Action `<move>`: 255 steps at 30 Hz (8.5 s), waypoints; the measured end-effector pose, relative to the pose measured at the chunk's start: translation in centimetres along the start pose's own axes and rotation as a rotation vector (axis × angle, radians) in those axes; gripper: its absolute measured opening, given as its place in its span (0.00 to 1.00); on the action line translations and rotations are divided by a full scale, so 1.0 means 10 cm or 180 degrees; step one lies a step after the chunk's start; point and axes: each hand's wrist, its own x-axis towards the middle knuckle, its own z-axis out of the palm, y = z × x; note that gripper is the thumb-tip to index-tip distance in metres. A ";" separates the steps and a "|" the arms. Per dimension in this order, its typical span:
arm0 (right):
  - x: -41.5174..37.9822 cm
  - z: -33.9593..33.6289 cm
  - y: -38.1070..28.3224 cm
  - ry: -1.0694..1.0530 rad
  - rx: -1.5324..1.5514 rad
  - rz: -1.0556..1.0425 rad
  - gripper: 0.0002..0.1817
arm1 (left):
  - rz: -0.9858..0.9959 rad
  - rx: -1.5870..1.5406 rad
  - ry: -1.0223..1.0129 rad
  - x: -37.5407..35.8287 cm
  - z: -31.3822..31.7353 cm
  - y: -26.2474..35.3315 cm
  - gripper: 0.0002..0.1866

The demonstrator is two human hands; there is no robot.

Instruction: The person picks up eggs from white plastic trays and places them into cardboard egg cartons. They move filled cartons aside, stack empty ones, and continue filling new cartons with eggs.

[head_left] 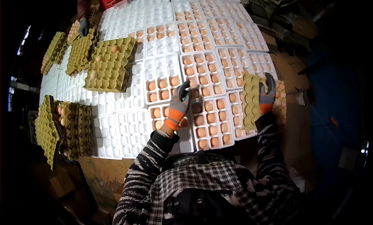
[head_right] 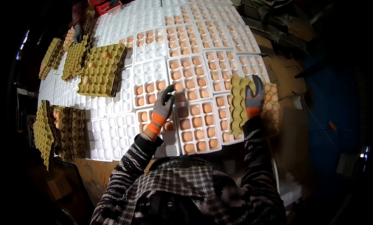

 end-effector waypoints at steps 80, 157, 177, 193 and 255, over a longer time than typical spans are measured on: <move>0.12 0.25 -1.03 -0.3020 -0.1356 -0.0619 0.29 | -0.1052 -0.0611 0.0067 -0.49 -0.24 0.85 0.23; 0.21 -0.09 0.32 -0.1843 -0.0471 -0.0147 0.31 | 0.0168 0.1118 -0.0427 0.19 1.52 0.59 0.26; -0.80 0.07 -0.70 -0.3290 0.3410 0.2165 0.27 | 0.0006 -0.0137 0.0044 -0.81 -0.23 0.61 0.29; -2.38 2.32 -3.13 -0.4536 -0.1679 -0.1882 0.24 | -0.0559 0.2982 0.0653 -2.86 -2.72 -0.07 0.30; 0.72 0.32 -0.11 -0.2654 -0.2500 0.0479 0.26 | 0.0510 0.3446 -0.1530 1.62 1.44 0.72 0.22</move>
